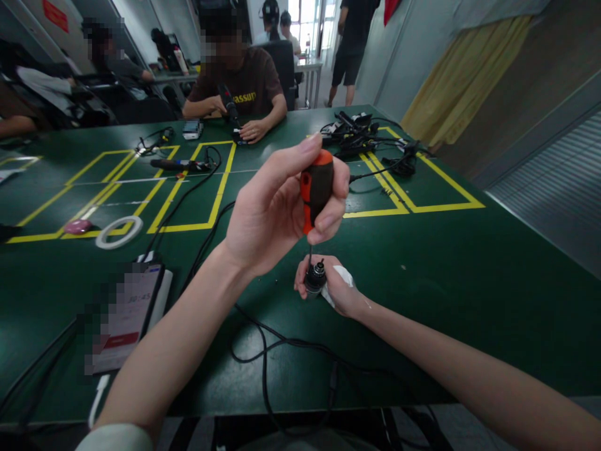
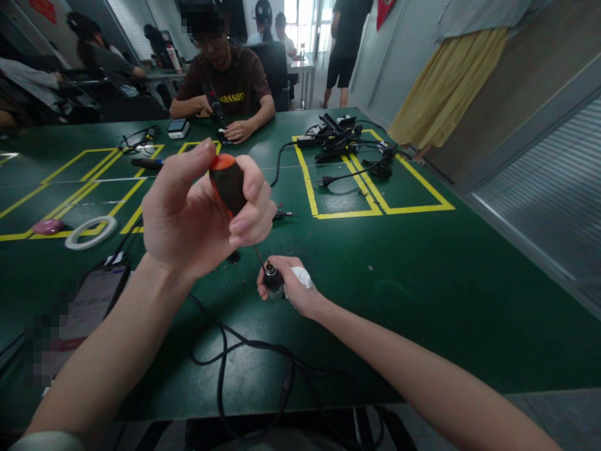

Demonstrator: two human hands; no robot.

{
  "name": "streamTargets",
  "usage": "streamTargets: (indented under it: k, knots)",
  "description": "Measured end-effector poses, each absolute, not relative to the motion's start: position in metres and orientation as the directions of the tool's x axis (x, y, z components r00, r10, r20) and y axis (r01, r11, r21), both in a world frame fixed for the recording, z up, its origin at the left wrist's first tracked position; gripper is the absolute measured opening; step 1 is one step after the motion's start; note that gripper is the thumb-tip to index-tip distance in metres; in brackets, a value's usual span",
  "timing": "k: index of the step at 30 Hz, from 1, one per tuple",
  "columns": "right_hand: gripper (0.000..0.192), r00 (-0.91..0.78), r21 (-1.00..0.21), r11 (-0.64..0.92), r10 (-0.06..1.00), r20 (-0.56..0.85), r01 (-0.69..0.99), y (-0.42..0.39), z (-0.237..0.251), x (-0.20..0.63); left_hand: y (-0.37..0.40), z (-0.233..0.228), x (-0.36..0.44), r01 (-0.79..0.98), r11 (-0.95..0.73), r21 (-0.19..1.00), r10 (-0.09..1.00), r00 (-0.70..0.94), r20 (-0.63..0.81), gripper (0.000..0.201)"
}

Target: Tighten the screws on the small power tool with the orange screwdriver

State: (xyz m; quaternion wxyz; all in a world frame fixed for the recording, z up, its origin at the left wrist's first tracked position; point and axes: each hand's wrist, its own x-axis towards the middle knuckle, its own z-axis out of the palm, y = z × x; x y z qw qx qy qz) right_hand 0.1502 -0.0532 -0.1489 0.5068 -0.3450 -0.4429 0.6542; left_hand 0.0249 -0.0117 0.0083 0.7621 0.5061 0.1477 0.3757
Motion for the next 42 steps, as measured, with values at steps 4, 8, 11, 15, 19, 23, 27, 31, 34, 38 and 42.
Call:
streamTargets:
  k: [4, 8, 11, 15, 19, 23, 27, 31, 34, 38, 42]
  knots:
    - [0.061, -0.244, -0.932, -0.086, 0.97, 0.002, -0.352, -0.053, -0.149, 0.15, -0.012, 0.008, 0.026, -0.43, 0.164, 0.888, 0.708, 0.678, 0.198, 0.061]
    - [0.061, -0.244, -0.932, -0.081, 0.97, 0.008, -0.354, -0.052, -0.15, 0.15, -0.013, 0.008, 0.026, -0.452, 0.154, 0.879, 0.694, 0.682, 0.229, 0.06]
    - [0.061, -0.245, -0.929, -0.082, 0.969, 0.009, -0.36, -0.052, -0.15, 0.149, -0.013, 0.007, 0.025, -0.46, 0.172, 0.871, 0.685, 0.691, 0.23, 0.058]
    - [0.061, -0.241, -0.931, -0.084, 0.971, 0.004, -0.354, -0.053, -0.149, 0.149, -0.012, 0.006, 0.024, -0.464, 0.179, 0.868, 0.684, 0.693, 0.229, 0.057]
    - [0.06, -0.239, -0.933, -0.086, 0.971, 0.0, -0.348, -0.053, -0.149, 0.15, -0.012, 0.007, 0.023, -0.439, 0.18, 0.88, 0.691, 0.694, 0.205, 0.059]
    - [0.06, -0.248, -0.932, -0.082, 0.969, 0.009, -0.354, -0.053, -0.151, 0.15, -0.013, 0.008, 0.024, -0.443, 0.187, 0.877, 0.698, 0.688, 0.198, 0.059]
    - [0.061, -0.25, -0.933, -0.077, 0.968, 0.015, -0.352, -0.052, -0.15, 0.151, -0.013, 0.008, 0.025, -0.42, 0.18, 0.889, 0.717, 0.675, 0.174, 0.06]
    - [0.061, -0.257, -0.942, -0.062, 0.966, 0.026, -0.329, -0.053, -0.149, 0.154, -0.012, 0.007, 0.025, -0.441, 0.173, 0.881, 0.702, 0.683, 0.204, 0.057]
    - [0.062, -0.242, -0.952, -0.048, 0.97, 0.028, -0.303, -0.052, -0.147, 0.158, -0.012, 0.006, 0.024, -0.475, 0.18, 0.861, 0.676, 0.696, 0.243, 0.051]
    - [0.065, -0.238, -0.972, 0.021, 0.968, 0.079, -0.235, -0.053, -0.145, 0.163, -0.012, 0.008, 0.022, -0.444, 0.152, 0.883, 0.691, 0.686, 0.226, 0.052]
    - [0.067, -0.21, -0.984, 0.145, 0.964, 0.164, -0.105, -0.054, -0.147, 0.165, -0.012, 0.009, 0.019, -0.382, 0.118, 0.917, 0.723, 0.666, 0.184, 0.058]
